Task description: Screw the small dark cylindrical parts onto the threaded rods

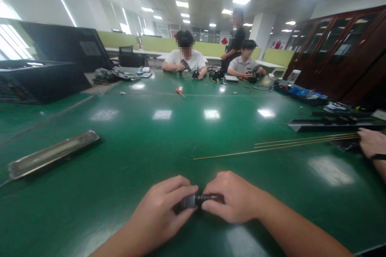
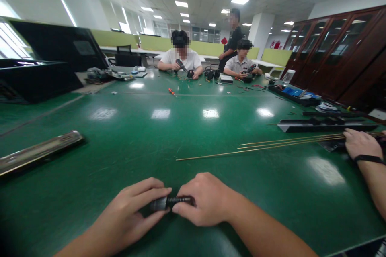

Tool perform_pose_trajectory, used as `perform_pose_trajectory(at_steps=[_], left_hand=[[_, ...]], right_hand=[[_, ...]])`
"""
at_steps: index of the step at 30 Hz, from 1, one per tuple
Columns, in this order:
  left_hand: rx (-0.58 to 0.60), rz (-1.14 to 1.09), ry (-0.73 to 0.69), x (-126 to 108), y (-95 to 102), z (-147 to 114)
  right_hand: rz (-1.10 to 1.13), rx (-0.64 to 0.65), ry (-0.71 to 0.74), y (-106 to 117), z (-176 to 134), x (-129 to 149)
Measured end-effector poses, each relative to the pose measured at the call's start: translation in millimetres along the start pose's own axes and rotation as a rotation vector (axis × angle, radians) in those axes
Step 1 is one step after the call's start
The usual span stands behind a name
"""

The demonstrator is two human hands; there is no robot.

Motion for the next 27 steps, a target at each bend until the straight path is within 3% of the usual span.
perform_pose_trajectory(at_steps=[16,27], left_hand=[[-0.055,0.033,0.005,5.7,8.1,-5.8],[-0.025,0.049,0.007,3.4,7.1,-2.4]], right_hand=[[0.040,-0.025,0.034,-0.7,1.6,-2.2],[0.085,-0.045,0.015,-12.3,5.5,-2.2]])
Point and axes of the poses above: each hand's wrist, its own z-axis towards the middle knuckle, its own y-axis out of the back of the hand, x = y × z, the point moved 10 cm from there along z, towards the middle knuckle, and after that the axes turned 15 degrees about -y, right-handed, at the moved point
